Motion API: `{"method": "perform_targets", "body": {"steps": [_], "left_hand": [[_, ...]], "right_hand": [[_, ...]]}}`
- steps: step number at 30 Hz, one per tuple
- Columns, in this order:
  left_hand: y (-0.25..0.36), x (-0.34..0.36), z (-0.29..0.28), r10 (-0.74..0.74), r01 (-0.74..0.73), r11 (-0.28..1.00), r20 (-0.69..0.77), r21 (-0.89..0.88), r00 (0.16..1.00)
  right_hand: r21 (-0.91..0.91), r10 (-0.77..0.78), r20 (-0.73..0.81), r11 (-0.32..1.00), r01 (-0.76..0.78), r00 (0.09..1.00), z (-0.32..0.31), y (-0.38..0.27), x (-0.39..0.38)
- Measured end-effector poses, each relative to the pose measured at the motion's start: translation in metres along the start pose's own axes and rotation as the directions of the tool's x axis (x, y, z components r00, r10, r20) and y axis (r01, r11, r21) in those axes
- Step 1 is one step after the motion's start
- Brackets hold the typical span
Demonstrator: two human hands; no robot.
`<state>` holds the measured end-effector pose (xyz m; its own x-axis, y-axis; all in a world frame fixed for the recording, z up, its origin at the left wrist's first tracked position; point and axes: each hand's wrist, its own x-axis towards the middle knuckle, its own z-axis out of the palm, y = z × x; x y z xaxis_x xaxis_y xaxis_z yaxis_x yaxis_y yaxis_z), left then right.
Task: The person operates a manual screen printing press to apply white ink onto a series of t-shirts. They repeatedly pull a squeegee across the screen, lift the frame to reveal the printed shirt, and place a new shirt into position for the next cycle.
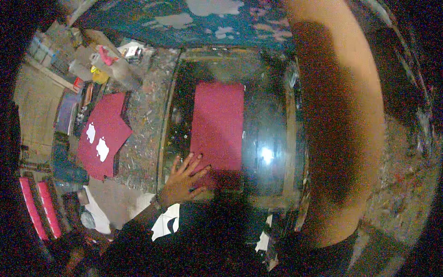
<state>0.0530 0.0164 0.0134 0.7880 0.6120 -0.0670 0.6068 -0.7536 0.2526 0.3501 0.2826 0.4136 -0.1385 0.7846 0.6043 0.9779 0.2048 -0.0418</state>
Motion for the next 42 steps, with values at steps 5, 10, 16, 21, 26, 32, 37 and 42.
{"method": "perform_targets", "body": {"steps": [5, 10, 16, 21, 26, 32, 37, 42], "left_hand": [[-0.001, 0.006, 0.006, 0.055, -0.055, 0.998, -0.096, -0.005, 0.994], [-0.004, -0.009, -0.023, -0.023, -0.067, 0.969, -0.358, -0.238, 0.933], [0.004, -0.013, -0.077, -0.780, -0.336, -0.080, -0.151, -0.938, 0.607], [-0.016, -0.043, 0.014, -0.759, 0.065, -0.087, 0.109, -0.994, 0.641], [-0.025, -0.043, 0.022, -0.676, 0.138, -0.119, 0.182, -0.983, 0.714], [-0.022, -0.056, 0.010, -0.691, 0.213, -0.194, 0.287, -0.958, 0.663], [-0.019, -0.048, 0.012, -0.702, 0.150, -0.093, 0.172, -0.984, 0.691], [-0.025, -0.054, 0.015, -0.664, 0.229, -0.232, 0.326, -0.945, 0.673]], "right_hand": [[-0.098, 0.213, -0.002, 0.972, -0.213, 0.977, -0.030, -0.029, -0.048], [-0.036, 0.042, -0.124, 0.998, -0.047, 0.991, -0.008, -0.072, -0.138], [-0.078, -0.005, 0.262, 0.997, 0.027, 0.965, 0.053, -0.115, -0.323], [0.168, -0.097, 0.639, 0.986, -0.015, 0.763, 0.131, -0.092, -0.372], [0.167, -0.201, 0.519, 0.977, 0.132, 0.831, 0.190, -0.014, -0.313], [0.001, -0.041, 0.439, 0.999, 0.045, 0.897, 0.220, -0.038, -0.326], [0.103, -0.177, 0.288, 0.983, 0.153, 0.941, 0.149, -0.094, -0.446], [0.188, -0.187, 0.757, 0.980, 0.065, 0.626, 0.162, -0.052, -0.347]]}}
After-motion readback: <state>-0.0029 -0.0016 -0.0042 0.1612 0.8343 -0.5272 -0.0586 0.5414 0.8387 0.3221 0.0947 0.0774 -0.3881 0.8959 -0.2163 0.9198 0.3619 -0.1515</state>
